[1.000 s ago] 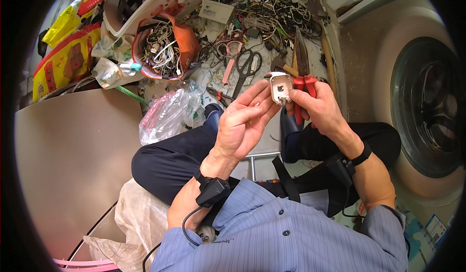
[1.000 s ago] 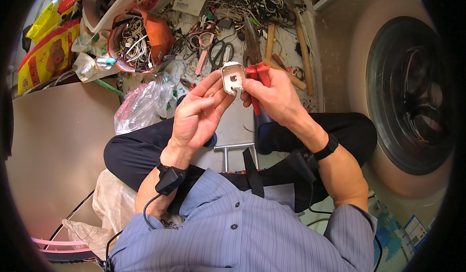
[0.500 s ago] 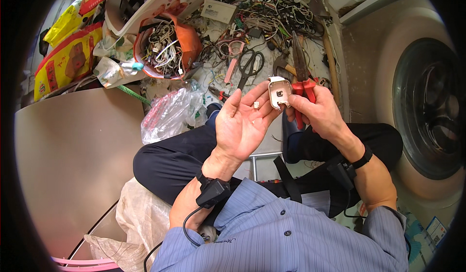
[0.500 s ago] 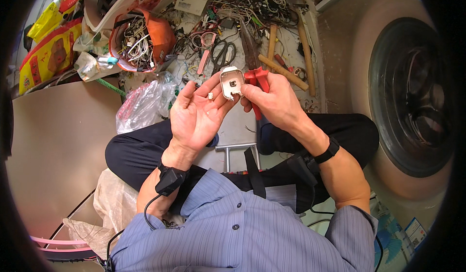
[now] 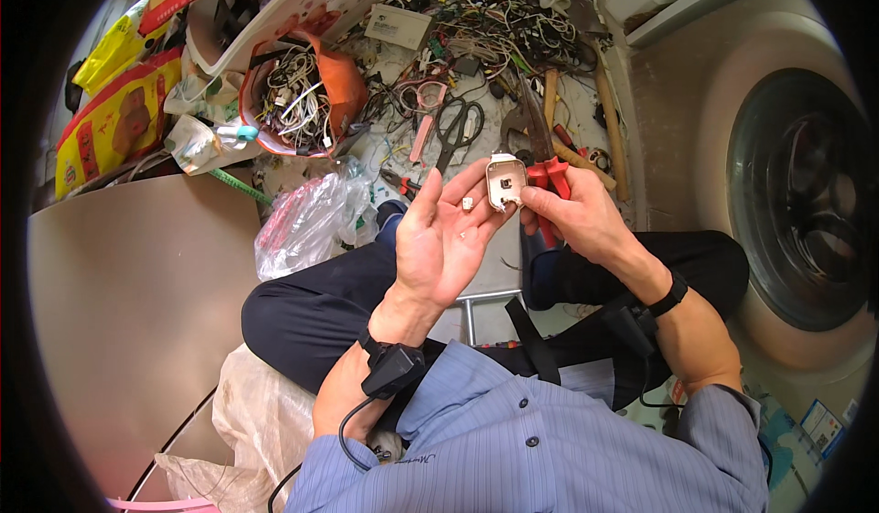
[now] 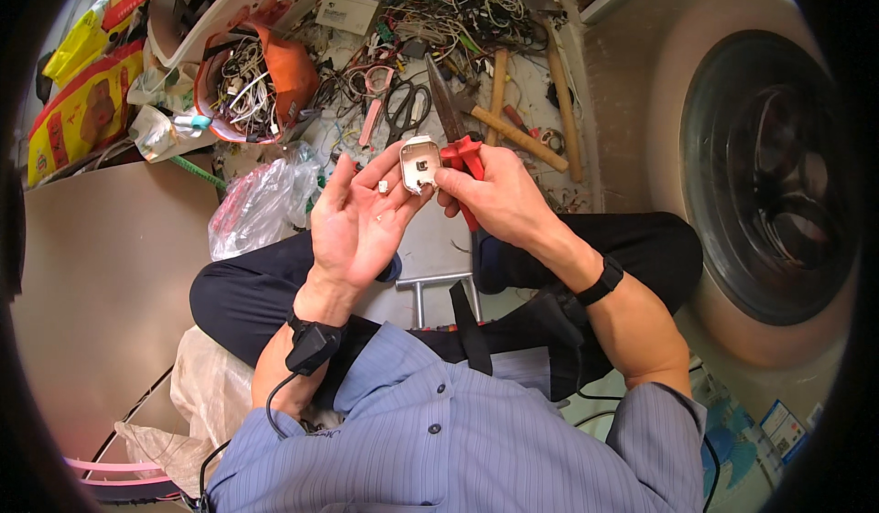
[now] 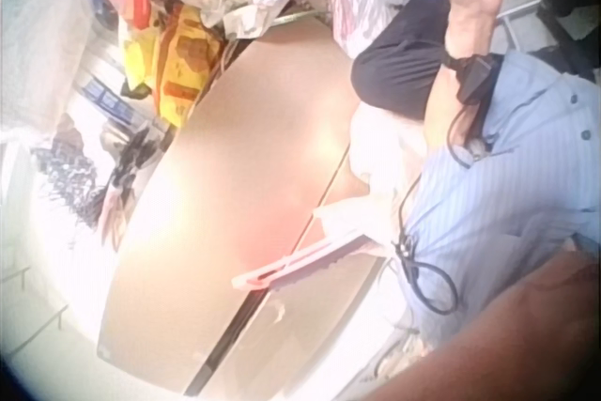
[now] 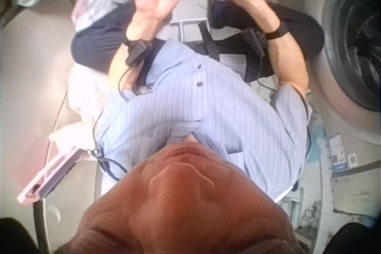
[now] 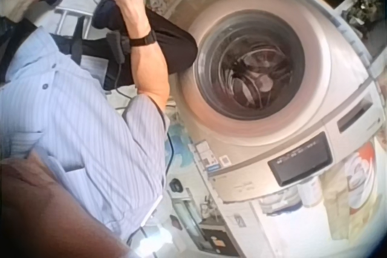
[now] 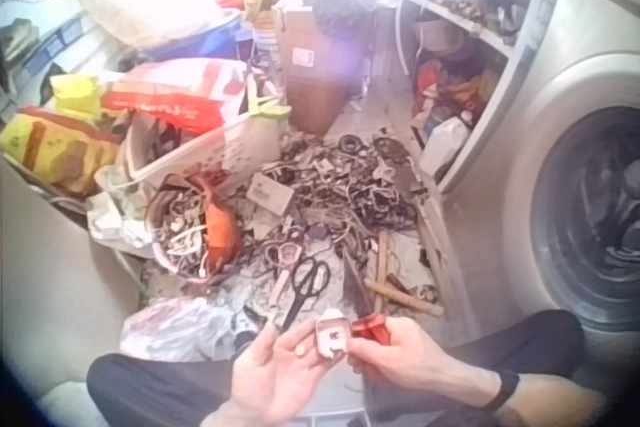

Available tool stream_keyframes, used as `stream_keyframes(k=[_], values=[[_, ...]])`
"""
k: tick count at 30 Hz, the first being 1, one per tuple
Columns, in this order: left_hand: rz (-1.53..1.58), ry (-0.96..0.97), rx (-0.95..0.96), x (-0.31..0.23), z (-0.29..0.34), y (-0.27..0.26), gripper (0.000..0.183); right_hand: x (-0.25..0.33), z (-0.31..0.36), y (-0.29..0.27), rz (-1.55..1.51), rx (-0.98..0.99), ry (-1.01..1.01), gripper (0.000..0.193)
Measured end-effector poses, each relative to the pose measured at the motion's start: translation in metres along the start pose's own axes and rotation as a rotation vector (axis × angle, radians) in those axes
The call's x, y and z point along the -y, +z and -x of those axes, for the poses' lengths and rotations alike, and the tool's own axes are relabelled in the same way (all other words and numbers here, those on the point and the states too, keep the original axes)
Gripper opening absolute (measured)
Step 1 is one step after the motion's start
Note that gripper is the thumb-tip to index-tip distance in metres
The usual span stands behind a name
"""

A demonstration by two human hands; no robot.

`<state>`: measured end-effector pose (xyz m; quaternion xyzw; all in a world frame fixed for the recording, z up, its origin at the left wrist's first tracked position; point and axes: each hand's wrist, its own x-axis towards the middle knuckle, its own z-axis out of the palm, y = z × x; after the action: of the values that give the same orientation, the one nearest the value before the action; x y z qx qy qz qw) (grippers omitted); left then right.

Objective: Manually strip and inspect components of a power adapter or electronic device using pliers and a hammer in a storage area.

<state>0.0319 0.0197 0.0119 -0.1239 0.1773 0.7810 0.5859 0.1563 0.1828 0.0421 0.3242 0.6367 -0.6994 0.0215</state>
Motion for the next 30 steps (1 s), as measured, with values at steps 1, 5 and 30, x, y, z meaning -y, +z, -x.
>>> stream_keyframes(k=[1,5,30], values=[[-0.005,-0.002,-0.001,0.0,0.0,-0.001,0.068,0.0,0.0,-0.002,0.017,0.021,0.028,0.024],[-0.006,-0.007,-0.021,0.0,-0.002,-0.004,0.066,-0.003,-0.001,-0.002,0.001,0.042,0.049,0.024],[-0.449,0.281,-0.158,-0.013,0.034,0.042,0.035,0.02,-0.011,0.003,-0.131,0.131,-0.146,0.029]])
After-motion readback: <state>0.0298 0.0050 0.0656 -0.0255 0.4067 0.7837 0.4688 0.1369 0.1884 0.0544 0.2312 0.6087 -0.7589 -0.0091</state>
